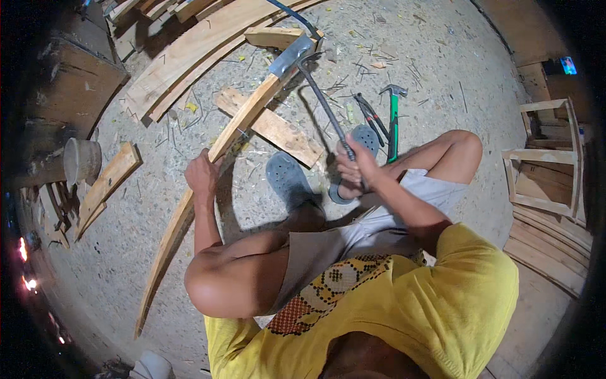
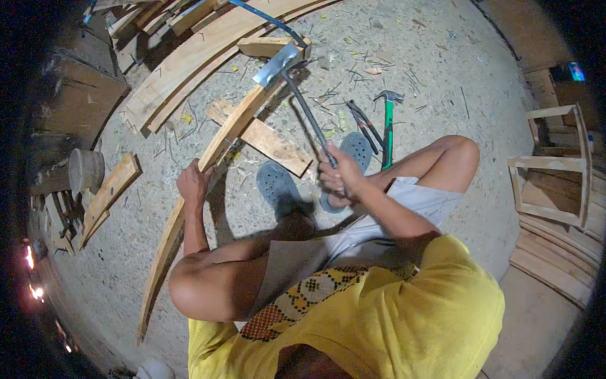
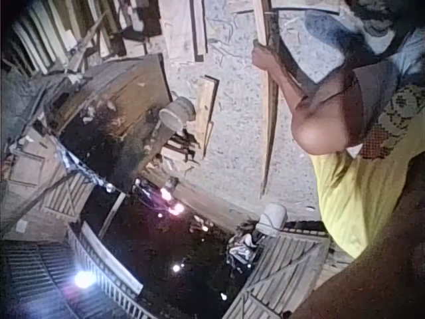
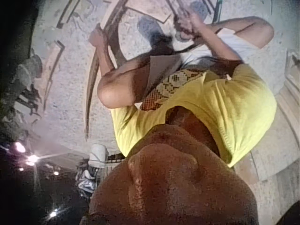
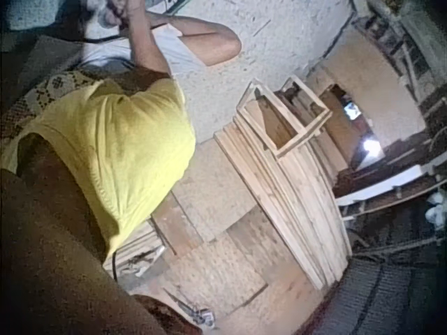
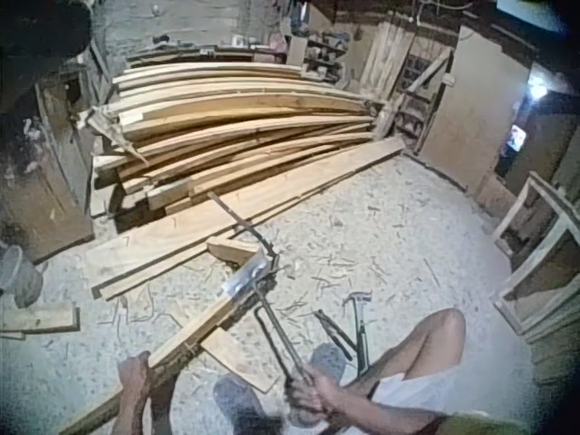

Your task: The person is using various tools including a hammer, crowbar, and pliers to remove nails and hardware from wooden planks in a workshop.

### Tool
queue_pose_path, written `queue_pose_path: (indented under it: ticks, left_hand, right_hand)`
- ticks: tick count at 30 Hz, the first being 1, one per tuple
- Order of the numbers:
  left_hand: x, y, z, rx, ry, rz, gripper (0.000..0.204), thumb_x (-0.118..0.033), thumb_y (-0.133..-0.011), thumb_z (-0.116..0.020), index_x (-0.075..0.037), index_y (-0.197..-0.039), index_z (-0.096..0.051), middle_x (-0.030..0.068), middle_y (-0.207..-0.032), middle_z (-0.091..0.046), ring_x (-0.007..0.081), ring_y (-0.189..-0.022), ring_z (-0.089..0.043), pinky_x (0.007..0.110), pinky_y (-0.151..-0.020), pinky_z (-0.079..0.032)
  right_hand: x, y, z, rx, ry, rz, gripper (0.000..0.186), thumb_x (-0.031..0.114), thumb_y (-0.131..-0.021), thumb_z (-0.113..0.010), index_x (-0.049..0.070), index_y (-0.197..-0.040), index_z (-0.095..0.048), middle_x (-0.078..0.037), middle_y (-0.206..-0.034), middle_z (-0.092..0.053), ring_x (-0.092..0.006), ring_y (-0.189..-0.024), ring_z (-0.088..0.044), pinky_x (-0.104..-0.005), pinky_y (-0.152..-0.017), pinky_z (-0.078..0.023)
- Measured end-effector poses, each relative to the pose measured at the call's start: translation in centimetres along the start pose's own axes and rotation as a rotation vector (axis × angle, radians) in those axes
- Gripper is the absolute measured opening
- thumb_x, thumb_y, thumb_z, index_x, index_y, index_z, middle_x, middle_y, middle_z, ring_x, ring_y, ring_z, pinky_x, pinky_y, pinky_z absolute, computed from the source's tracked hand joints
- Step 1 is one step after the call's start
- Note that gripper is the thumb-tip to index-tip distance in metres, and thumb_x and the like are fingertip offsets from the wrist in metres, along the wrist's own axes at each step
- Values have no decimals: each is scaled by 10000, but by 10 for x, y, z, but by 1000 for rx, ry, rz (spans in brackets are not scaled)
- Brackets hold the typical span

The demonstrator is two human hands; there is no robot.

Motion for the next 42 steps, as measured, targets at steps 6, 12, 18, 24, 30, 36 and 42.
queue_pose_path:
  ticks: [6,12,18,24,30,36,42]
  left_hand:
    - [6,1,2,-2,20,-1,541,-522,-774,-835,-60,-1034,-722,223,-794,-713,409,-785,-707,509,-667,-537]
    - [-16,-8,-1,-32,50,-49,449,-429,-776,-845,-59,-984,-696,216,-785,-704,430,-783,-688,520,-676,-524]
    - [-17,-6,6,-16,47,-26,416,-385,-778,-850,-60,-990,-699,227,-799,-713,437,-778,-695,530,-681,-533]
    - [1,1,3,-32,46,1,402,-364,-776,-855,-52,-974,-696,230,-794,-713,432,-785,-703,524,-681,-540]
    - [-7,-6,-6,-17,43,-36,549,-516,-782,-831,-36,-1020,-709,227,-773,-704,424,-763,-698,505,-665,-531]
    - [-13,-7,0,-43,26,-48,451,-433,-776,-851,-52,-961,-694,214,-770,-704,420,-761,-694,517,-667,-536]
    - [-12,-4,4,-31,35,-37,441,-434,-793,-836,-56,-964,-687,213,-753,-696,426,-759,-688,519,-660,-530]
  right_hand:
    - [-46,-46,-31,-107,-37,127,421,498,-1082,-451,165,-824,-446,28,-506,-307,-116,-362,-290,-287,-316,-252]
    - [-131,-125,-146,-388,-266,295,415,503,-1072,-469,175,-819,-442,47,-584,-368,-135,-385,-360,-309,-351,-286]
    - [-93,-90,-5,-676,446,310,410,429,-1035,-598,157,-759,-461,57,-530,-351,-139,-373,-358,-319,-325,-264]
    - [51,6,36,-287,479,69,503,451,-1038,-582,157,-676,-396,32,-493,-351,-106,-335,-321,-299,-297,-222]
    - [124,31,53,-94,357,-86,472,438,-1083,-505,162,-707,-427,54,-460,-299,-76,-315,-280,-250,-285,-232]
    - [138,24,70,-73,485,-49,465,436,-1074,-524,161,-713,-424,57,-459,-299,-77,-311,-280,-254,-290,-233]
    - [149,27,79,-74,618,-77,432,418,-1089,-491,121,-776,-494,53,-449,-311,-86,-299,-291,-266,-290,-236]
Point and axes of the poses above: each hand's wrist, its own y-axis away from the middle knuckle, its own z-axis out of the back of the hand, x = y × z, the point moved 8 cm from there along -y, towards the middle knuckle
